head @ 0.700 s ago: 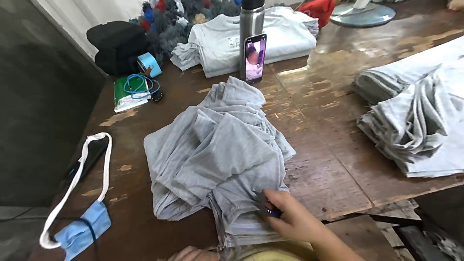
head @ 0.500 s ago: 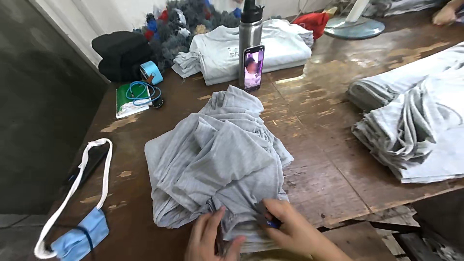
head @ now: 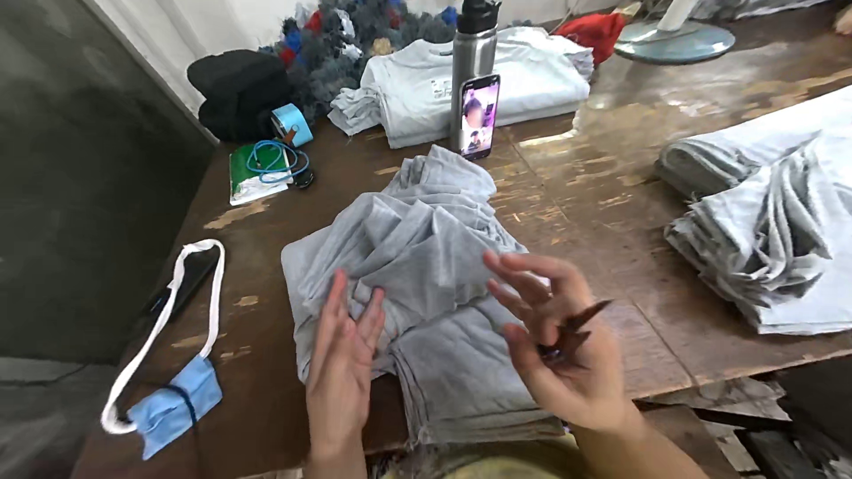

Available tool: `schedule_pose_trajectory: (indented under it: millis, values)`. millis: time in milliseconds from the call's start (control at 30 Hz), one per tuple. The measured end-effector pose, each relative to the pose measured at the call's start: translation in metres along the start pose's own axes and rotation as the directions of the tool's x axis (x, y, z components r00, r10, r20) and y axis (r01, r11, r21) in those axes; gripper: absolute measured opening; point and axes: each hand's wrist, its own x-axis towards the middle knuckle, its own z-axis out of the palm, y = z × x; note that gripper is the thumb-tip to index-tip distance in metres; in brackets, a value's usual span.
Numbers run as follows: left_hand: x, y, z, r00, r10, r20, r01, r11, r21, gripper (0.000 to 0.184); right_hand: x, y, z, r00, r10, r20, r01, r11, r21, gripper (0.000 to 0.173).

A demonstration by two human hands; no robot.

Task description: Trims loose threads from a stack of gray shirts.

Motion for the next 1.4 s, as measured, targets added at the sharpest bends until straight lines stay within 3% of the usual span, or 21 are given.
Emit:
schedule_pose_trajectory:
  millis: [67, 167, 233, 333, 400, 533, 767, 1067, 1200, 1333, 1400]
  values:
    - [0.008, 0.004, -0.013, 0.999, -0.018, 0.026, 0.02, 0.996, -0.081, 0.056, -0.006, 0.001, 0.008, 0.996, 0.014, 0.083, -0.018, 0.999, 0.044, 0.008]
    - [-0.005, 0.005, -0.037, 0.97, 0.163, 0.18, -0.187, 0.974, 0.13, 0.029, -0.025, 0.005, 0.011, 0.971, 0.049, 0.232, -0.051, 0.999, 0.002, 0.01]
    - [-0.026, 0.006, -0.045, 0.952, 0.202, 0.229, -0.287, 0.85, 0.442, 0.017, -0.038, 0.011, 0.011, 0.937, 0.118, 0.328, -0.112, 0.993, -0.038, 0.012]
    - [-0.054, -0.001, -0.047, 0.962, 0.165, 0.216, -0.271, 0.504, 0.82, 0.021, -0.048, 0.017, 0.008, 0.884, 0.181, 0.431, -0.152, 0.983, -0.102, 0.015]
    - [-0.06, -0.017, -0.047, 0.964, 0.198, 0.179, -0.242, 0.364, 0.899, 0.026, -0.05, 0.018, 0.009, 0.86, 0.207, 0.466, -0.166, 0.978, -0.127, 0.015]
    - [-0.06, -0.043, -0.043, 0.923, 0.351, 0.159, -0.253, 0.24, 0.937, 0.017, -0.045, 0.015, 0.013, 0.852, 0.173, 0.495, -0.124, 0.984, -0.131, 0.012]
    - [-0.056, -0.033, -0.049, 0.948, 0.277, 0.16, -0.23, 0.242, 0.943, 0.016, -0.029, 0.006, 0.006, 0.824, 0.098, 0.558, 0.028, 0.977, -0.213, 0.014]
    - [-0.063, -0.046, -0.045, 0.911, 0.396, 0.116, -0.226, 0.243, 0.943, 0.014, -0.018, 0.002, 0.008, 0.792, 0.014, 0.61, 0.132, 0.972, -0.193, 0.009]
    - [-0.063, -0.039, -0.044, 0.931, 0.344, 0.123, -0.209, 0.227, 0.951, 0.015, 0.001, -0.005, 0.009, 0.758, 0.069, 0.648, 0.294, 0.852, -0.434, 0.005]
    - [-0.065, -0.033, -0.04, 0.955, 0.271, 0.119, -0.192, 0.262, 0.946, 0.017, 0.041, 0.007, 0.013, 0.73, 0.074, 0.679, 0.376, 0.786, -0.49, 0.01]
    - [-0.067, -0.035, -0.04, 0.965, 0.237, 0.111, -0.197, 0.376, 0.906, 0.016, 0.06, 0.026, 0.019, 0.736, 0.027, 0.676, 0.4, 0.789, -0.467, 0.011]
